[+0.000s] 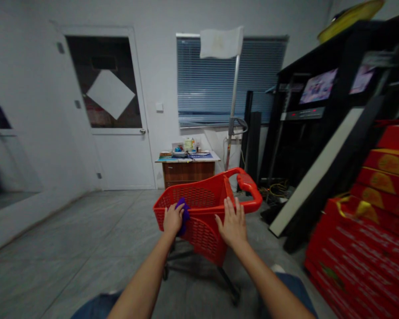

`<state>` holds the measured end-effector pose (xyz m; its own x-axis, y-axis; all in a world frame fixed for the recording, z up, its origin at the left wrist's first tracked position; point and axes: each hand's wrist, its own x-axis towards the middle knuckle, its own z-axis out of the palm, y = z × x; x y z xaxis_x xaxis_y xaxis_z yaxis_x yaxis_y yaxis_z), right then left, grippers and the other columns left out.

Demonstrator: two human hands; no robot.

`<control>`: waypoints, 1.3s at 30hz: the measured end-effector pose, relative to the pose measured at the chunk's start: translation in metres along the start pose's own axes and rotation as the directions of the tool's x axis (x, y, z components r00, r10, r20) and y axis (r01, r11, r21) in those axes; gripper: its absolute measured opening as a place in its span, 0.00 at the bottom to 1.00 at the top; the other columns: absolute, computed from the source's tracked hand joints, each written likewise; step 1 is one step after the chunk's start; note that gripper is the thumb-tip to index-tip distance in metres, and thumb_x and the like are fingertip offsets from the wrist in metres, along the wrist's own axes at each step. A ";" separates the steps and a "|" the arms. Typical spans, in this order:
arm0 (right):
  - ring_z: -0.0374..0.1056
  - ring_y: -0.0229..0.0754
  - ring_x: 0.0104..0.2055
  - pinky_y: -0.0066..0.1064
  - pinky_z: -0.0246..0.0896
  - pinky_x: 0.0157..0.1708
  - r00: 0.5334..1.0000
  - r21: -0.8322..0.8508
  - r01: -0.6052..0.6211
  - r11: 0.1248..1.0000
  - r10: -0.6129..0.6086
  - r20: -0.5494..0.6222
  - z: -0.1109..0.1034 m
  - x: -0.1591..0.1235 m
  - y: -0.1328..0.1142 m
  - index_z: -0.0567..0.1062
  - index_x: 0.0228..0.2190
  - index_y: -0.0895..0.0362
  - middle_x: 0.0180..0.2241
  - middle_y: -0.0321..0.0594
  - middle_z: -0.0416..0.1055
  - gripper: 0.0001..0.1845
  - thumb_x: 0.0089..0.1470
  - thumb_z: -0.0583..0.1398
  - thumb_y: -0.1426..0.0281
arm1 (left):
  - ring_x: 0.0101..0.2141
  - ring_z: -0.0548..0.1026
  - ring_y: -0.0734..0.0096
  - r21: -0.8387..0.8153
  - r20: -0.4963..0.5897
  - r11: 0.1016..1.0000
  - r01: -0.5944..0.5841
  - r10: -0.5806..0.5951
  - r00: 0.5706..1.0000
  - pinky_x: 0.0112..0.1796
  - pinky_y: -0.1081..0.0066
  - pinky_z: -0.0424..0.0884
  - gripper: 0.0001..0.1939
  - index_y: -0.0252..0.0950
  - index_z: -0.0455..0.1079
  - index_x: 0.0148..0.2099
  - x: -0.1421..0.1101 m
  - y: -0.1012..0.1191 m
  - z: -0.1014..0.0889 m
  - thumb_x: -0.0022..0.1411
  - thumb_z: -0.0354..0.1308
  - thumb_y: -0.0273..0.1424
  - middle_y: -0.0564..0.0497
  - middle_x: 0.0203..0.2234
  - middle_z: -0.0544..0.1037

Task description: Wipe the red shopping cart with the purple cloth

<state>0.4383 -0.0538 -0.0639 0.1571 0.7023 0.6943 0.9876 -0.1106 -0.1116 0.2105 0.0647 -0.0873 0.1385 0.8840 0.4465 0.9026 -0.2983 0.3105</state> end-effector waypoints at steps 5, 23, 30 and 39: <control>0.33 0.62 0.72 0.56 0.33 0.68 1.000 0.021 0.017 1.000 -0.017 -0.020 0.006 -0.001 -0.005 0.62 0.63 0.68 0.67 0.50 0.57 0.36 0.62 0.51 0.56 | 0.60 0.68 0.56 -0.130 0.035 0.986 -0.107 0.112 0.993 0.63 0.43 0.54 0.19 0.44 0.70 0.60 -0.011 0.060 -0.001 0.71 0.48 0.34 0.43 0.59 0.71; 0.35 0.64 0.71 0.59 0.38 0.66 0.973 -0.012 -0.024 1.000 0.021 -0.229 -0.003 0.008 0.024 0.53 0.65 0.74 0.66 0.64 0.53 0.41 0.64 0.49 0.55 | 0.59 0.68 0.58 -0.204 -0.022 0.970 -0.131 0.130 0.991 0.63 0.43 0.54 0.19 0.46 0.69 0.60 -0.014 0.095 0.002 0.71 0.48 0.34 0.44 0.59 0.71; 0.39 0.58 0.71 0.53 0.43 0.65 0.982 -0.010 0.031 0.999 -0.032 -0.184 -0.012 0.002 0.029 0.47 0.68 0.66 0.68 0.56 0.49 0.39 0.66 0.46 0.54 | 0.59 0.68 0.61 -0.288 -0.041 0.937 -0.196 0.192 0.980 0.64 0.44 0.51 0.19 0.47 0.69 0.61 -0.010 0.112 0.003 0.72 0.46 0.33 0.46 0.57 0.72; 0.33 0.62 0.71 0.57 0.50 0.62 0.956 0.099 -0.002 0.995 0.031 -0.291 -0.010 0.006 0.022 0.44 0.69 0.61 0.71 0.56 0.35 0.41 0.64 0.51 0.54 | 0.60 0.67 0.57 -0.278 0.005 0.959 -0.050 0.054 0.999 0.62 0.47 0.57 0.19 0.42 0.72 0.58 0.001 0.076 -0.001 0.70 0.47 0.32 0.42 0.59 0.71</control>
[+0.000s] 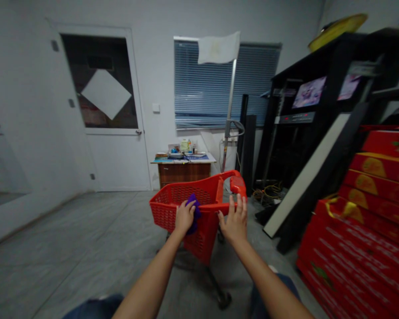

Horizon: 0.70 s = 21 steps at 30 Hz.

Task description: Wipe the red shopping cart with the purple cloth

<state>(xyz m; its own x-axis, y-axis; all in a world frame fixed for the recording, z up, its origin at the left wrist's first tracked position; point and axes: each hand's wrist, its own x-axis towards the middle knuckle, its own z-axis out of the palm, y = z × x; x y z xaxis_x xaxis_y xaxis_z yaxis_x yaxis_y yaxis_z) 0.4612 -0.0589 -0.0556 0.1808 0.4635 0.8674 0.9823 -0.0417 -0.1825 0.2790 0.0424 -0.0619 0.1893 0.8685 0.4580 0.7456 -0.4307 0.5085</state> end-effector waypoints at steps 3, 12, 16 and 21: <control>0.34 0.62 0.71 0.56 0.49 0.63 1.000 0.021 0.017 1.000 -0.018 0.021 -0.001 -0.002 -0.006 0.46 0.68 0.61 0.71 0.56 0.37 0.40 0.64 0.51 0.54 | 0.62 0.64 0.59 -0.136 -0.005 0.986 -0.097 0.097 0.995 0.63 0.45 0.53 0.20 0.47 0.69 0.61 -0.008 0.038 0.004 0.71 0.47 0.33 0.45 0.61 0.69; 0.43 0.53 0.71 0.49 0.49 0.65 0.987 0.108 0.124 0.986 -0.134 0.092 -0.006 -0.003 -0.002 0.41 0.69 0.58 0.69 0.51 0.49 0.40 0.66 0.49 0.55 | 0.61 0.65 0.62 -0.123 -0.057 0.989 -0.083 0.076 0.995 0.64 0.43 0.51 0.19 0.46 0.70 0.59 0.004 -0.001 -0.003 0.71 0.47 0.30 0.47 0.59 0.71; 0.40 0.54 0.71 0.51 0.49 0.65 0.989 0.140 0.121 0.983 -0.132 0.072 -0.002 -0.002 -0.012 0.45 0.69 0.60 0.68 0.52 0.51 0.39 0.65 0.50 0.55 | 0.61 0.65 0.58 -0.110 -0.018 0.994 0.019 -0.021 1.000 0.63 0.42 0.53 0.19 0.43 0.72 0.57 0.014 -0.013 -0.011 0.70 0.47 0.30 0.44 0.58 0.71; 0.38 0.55 0.72 0.53 0.49 0.65 0.991 0.157 0.119 0.981 -0.126 0.038 0.002 -0.003 -0.024 0.44 0.69 0.61 0.68 0.53 0.52 0.40 0.65 0.50 0.54 | 0.62 0.64 0.62 -0.189 -0.005 0.963 -0.192 0.194 0.981 0.65 0.43 0.48 0.19 0.48 0.71 0.58 0.001 0.039 -0.013 0.71 0.46 0.32 0.48 0.60 0.70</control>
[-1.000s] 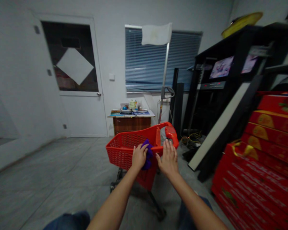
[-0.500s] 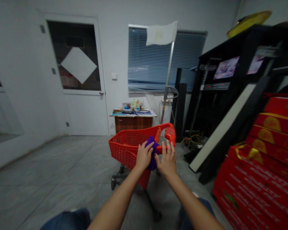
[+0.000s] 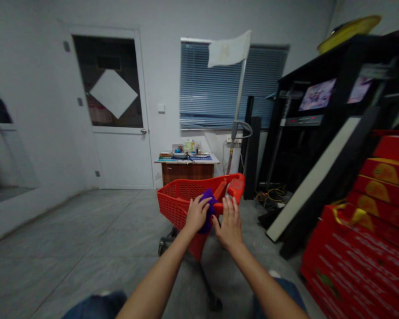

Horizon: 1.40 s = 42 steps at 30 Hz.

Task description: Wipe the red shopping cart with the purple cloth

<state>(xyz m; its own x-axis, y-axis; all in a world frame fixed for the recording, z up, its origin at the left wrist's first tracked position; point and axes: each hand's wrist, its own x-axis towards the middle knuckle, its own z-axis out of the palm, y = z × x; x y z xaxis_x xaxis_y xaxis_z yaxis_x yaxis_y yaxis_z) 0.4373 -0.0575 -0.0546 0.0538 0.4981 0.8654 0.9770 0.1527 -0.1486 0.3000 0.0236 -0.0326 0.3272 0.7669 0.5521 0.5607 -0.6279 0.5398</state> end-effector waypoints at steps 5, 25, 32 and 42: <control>0.41 0.55 0.71 0.53 0.51 0.64 1.000 0.025 0.009 1.000 -0.010 0.030 -0.002 -0.001 -0.004 0.44 0.69 0.59 0.68 0.52 0.52 0.38 0.66 0.49 0.54 | 0.62 0.64 0.65 -0.090 0.032 0.993 -0.071 0.074 0.997 0.66 0.43 0.42 0.19 0.50 0.70 0.59 -0.002 0.008 0.001 0.71 0.46 0.32 0.50 0.60 0.70; 0.41 0.51 0.72 0.54 0.48 0.65 0.997 0.253 -0.069 0.965 0.055 0.061 0.022 0.012 0.044 0.42 0.69 0.55 0.70 0.49 0.48 0.32 0.69 0.38 0.58 | 0.59 0.67 0.65 -0.063 0.042 0.989 -0.133 0.136 0.990 0.66 0.51 0.52 0.19 0.50 0.71 0.59 -0.007 0.000 -0.020 0.71 0.48 0.33 0.51 0.59 0.71; 0.38 0.52 0.72 0.56 0.48 0.64 0.995 0.247 -0.092 0.965 0.099 -0.015 0.030 0.012 0.016 0.38 0.70 0.56 0.70 0.51 0.46 0.34 0.68 0.40 0.57 | 0.60 0.66 0.63 -0.020 -0.038 0.999 0.041 -0.042 0.998 0.64 0.51 0.56 0.19 0.46 0.72 0.57 -0.002 -0.031 -0.027 0.70 0.47 0.31 0.48 0.58 0.71; 0.50 0.48 0.68 0.48 0.51 0.63 0.979 0.177 0.007 0.984 -0.043 0.200 0.020 0.019 0.005 0.46 0.69 0.51 0.69 0.44 0.52 0.32 0.69 0.39 0.57 | 0.56 0.70 0.66 0.019 -0.008 0.999 -0.045 0.045 0.999 0.64 0.55 0.57 0.18 0.45 0.74 0.54 -0.007 -0.026 -0.065 0.71 0.46 0.31 0.50 0.53 0.75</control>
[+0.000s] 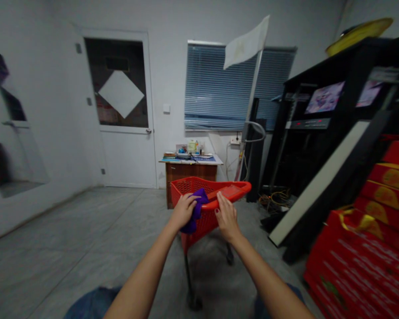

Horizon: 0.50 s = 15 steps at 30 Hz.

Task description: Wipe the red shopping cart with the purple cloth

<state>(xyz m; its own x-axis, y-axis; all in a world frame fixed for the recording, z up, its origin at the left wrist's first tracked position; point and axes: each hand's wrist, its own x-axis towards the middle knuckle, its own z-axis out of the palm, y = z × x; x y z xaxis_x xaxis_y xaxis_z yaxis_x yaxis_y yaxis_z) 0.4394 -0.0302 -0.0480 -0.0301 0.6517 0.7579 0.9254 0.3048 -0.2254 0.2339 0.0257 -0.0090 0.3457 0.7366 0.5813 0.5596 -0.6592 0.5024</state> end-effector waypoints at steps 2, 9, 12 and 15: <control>0.47 0.49 0.69 0.50 0.49 0.63 0.994 -0.078 -0.103 0.992 0.100 -0.047 -0.005 0.008 0.015 0.47 0.69 0.52 0.69 0.44 0.51 0.32 0.68 0.40 0.57 | 0.55 0.70 0.65 -0.006 -0.018 0.998 0.061 -0.061 0.998 0.63 0.56 0.60 0.18 0.43 0.75 0.53 0.003 -0.016 -0.009 0.70 0.46 0.30 0.49 0.52 0.75; 0.39 0.54 0.71 0.53 0.48 0.64 0.973 -0.154 -0.187 0.970 0.161 -0.165 0.016 0.019 0.027 0.41 0.70 0.58 0.69 0.50 0.49 0.36 0.67 0.41 0.55 | 0.51 0.74 0.60 0.229 -0.183 0.957 0.176 -0.135 0.974 0.59 0.56 0.64 0.17 0.44 0.74 0.54 -0.012 0.015 -0.014 0.70 0.47 0.33 0.47 0.53 0.75; 0.38 0.55 0.71 0.53 0.47 0.64 0.971 -0.143 -0.193 0.971 0.169 -0.168 0.018 0.016 0.014 0.43 0.70 0.59 0.69 0.50 0.49 0.37 0.67 0.41 0.54 | 0.54 0.72 0.56 0.470 -0.190 0.877 0.100 -0.010 0.982 0.62 0.51 0.60 0.16 0.44 0.74 0.54 -0.017 0.054 -0.004 0.70 0.49 0.32 0.45 0.55 0.74; 0.40 0.54 0.71 0.50 0.44 0.66 0.985 -0.175 -0.157 0.972 0.142 -0.094 0.007 0.016 0.012 0.50 0.68 0.59 0.68 0.47 0.52 0.35 0.67 0.41 0.55 | 0.57 0.70 0.54 0.595 -0.129 0.804 -0.008 0.105 0.986 0.62 0.51 0.60 0.19 0.45 0.72 0.58 -0.017 0.072 0.004 0.69 0.50 0.29 0.43 0.58 0.72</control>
<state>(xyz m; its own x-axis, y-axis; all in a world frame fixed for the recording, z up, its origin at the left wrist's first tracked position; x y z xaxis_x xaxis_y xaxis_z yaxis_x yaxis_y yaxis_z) 0.4470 -0.0115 -0.0432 0.1373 0.6200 0.7725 0.9704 0.0723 -0.2305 0.2710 -0.0337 0.0145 0.3026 0.6378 0.7083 0.8952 -0.4452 0.0184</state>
